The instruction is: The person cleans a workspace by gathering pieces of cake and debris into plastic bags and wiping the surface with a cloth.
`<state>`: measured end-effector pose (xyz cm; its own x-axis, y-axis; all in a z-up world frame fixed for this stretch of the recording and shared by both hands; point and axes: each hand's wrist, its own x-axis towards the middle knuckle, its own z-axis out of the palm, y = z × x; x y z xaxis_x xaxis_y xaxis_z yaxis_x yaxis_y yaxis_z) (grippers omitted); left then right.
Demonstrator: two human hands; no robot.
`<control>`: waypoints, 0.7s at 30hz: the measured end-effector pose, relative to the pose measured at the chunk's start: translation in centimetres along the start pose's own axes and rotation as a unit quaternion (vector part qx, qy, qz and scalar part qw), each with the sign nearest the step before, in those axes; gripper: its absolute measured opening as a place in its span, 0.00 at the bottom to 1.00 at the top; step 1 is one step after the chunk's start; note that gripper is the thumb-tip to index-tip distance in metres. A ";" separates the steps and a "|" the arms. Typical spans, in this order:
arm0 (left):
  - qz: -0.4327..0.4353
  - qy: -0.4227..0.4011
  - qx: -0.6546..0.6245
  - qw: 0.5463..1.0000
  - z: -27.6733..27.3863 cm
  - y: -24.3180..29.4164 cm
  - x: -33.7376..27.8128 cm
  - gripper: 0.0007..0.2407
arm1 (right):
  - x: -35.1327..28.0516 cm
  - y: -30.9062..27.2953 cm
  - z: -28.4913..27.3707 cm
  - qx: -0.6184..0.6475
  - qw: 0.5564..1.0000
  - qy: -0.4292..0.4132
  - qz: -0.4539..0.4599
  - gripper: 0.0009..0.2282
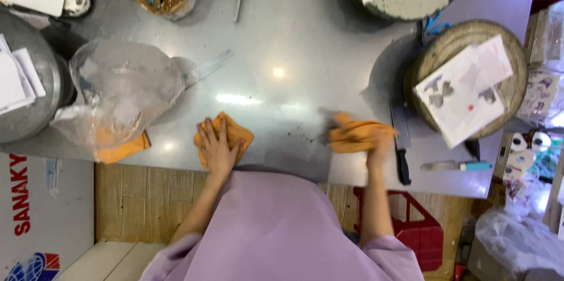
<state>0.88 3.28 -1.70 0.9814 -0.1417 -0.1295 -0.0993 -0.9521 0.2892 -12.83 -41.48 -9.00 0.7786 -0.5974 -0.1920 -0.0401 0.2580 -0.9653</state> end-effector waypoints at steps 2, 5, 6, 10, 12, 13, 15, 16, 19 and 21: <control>0.003 0.014 -0.008 1.000 1.6 -0.7 -1.3 0.39 | -2.3 -1.9 -3.6 -0.100 0.993 0.058 -0.019 0.19; 0.038 0.015 -0.077 0.996 2.6 -1.4 -1.0 0.31 | -3.6 -1.3 -2.4 -0.446 0.886 0.096 -0.081 0.24; 0.053 0.008 -0.108 0.993 2.4 -1.7 -1.2 0.28 | -3.7 -0.4 -0.8 -0.580 0.790 0.108 -0.166 0.25; 0.058 -0.002 -0.213 0.975 0.3 -3.2 -3.7 0.26 | -2.4 1.5 4.7 -0.607 0.756 0.068 -0.236 0.24; 0.053 0.018 -0.243 0.968 -1.6 -5.1 -6.3 0.25 | -2.6 3.2 9.4 -0.584 0.766 0.001 -0.268 0.23; 0.045 0.035 -0.248 0.967 -2.7 -6.0 -7.7 0.25 | -3.1 4.4 12.4 -0.570 0.770 -0.033 -0.284 0.22; 0.026 0.069 -0.259 0.963 -4.9 -8.1 -11.3 0.24 | -6.4 7.4 19.3 -0.541 0.767 -0.086 -0.335 0.14; 0.002 0.093 -0.268 0.959 -5.8 -9.1 -13.5 0.24 | -9.1 9.0 22.9 -0.535 0.776 -0.126 -0.310 0.07; -0.061 0.159 -0.293 0.941 -8.5 -11.8 -18.0 0.24 | -19.9 12.8 31.6 -0.369 0.803 -0.335 -0.327 0.12; -0.104 0.182 -0.316 0.925 -9.7 -13.1 -20.7 0.24 | -27.8 13.7 34.6 -0.341 0.746 -0.524 -0.228 0.14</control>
<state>-16.52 21.30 6.35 0.9702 0.2372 0.0490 0.1022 -0.5842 0.8052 -13.37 4.97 -10.77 0.8565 0.5093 0.0833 0.3483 -0.4512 -0.8217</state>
